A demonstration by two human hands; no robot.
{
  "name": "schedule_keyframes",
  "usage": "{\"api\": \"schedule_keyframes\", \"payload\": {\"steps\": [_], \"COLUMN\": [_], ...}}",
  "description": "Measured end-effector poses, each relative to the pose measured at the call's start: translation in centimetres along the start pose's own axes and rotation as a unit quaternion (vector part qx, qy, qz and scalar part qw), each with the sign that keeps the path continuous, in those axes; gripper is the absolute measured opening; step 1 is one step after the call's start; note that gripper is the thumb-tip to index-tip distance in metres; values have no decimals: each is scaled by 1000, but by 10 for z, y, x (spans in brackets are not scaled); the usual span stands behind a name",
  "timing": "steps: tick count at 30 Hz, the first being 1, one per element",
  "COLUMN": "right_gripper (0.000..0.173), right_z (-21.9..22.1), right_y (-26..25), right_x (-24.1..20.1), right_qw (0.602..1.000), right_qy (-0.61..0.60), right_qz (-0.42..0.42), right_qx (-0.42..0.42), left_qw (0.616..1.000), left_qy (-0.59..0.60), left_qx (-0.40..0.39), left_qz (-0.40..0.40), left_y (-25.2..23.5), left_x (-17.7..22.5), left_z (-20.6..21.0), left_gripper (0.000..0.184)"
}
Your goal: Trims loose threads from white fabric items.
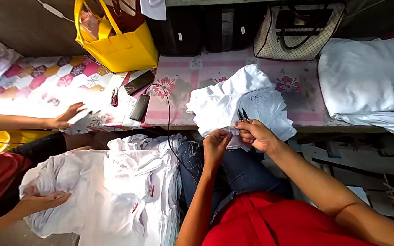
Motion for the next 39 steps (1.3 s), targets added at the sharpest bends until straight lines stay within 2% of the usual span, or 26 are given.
{"api": "schedule_keyframes", "payload": {"steps": [2,6,9,11,14,19,26,28,30,32,36,37,38,39], "right_gripper": [9,6,4,17,40,46,50,53,54,46,18,16,17,17], "right_z": [1,8,8,5,1,2,16,18,21,27,39,36,31,25], "right_y": [2,6,10,14,23,28,20,26,40,54,47,40,33,25], "right_x": [-6,-16,-26,-30,-38,-35,-35,-40,-55,-70,-68,-66,-65,-63], "right_qw": [999,994,985,970,924,810,767,742,708,690,675,688,721,771], "right_qy": [29,68,128,210,359,564,623,651,681,678,615,595,569,532], "right_qz": [-32,-78,-113,-126,-115,-117,-130,-143,-182,-251,-405,-411,-390,-346], "right_qx": [17,36,18,-11,-68,-104,-79,-73,-53,-15,50,64,67,60], "left_qw": [999,990,994,994,993,995,989,984,979,977,977,973,968,963], "left_qy": [-43,-120,-103,-107,-113,-86,-127,-153,-177,-184,-172,-183,-198,-213], "left_qx": [-6,55,21,3,15,35,63,66,64,62,50,55,67,79], "left_qz": [30,58,24,-11,-29,-18,34,62,79,85,119,132,141,146], "left_y": [-3,-11,-12,-7,3,9,11,10,7,5,4,5,6,6], "left_x": [11,27,23,11,-2,-1,10,14,19,22,30,33,34,35], "left_z": [3,-2,-4,-3,-8,-9,-9,-9,-10,-11,-3,-2,-3,-4], "left_gripper": [27,11,13,14,18,15,11,11,11,11,10,9,9,9]}}
Point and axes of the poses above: each hand's wrist, its own y-axis away from the middle knuckle, its own z-axis out of the palm, x = y × z, the point moved 10 cm from there along -y, towards the middle knuckle, and after that the axes turned 3 degrees about x, right-handed, at the moved point
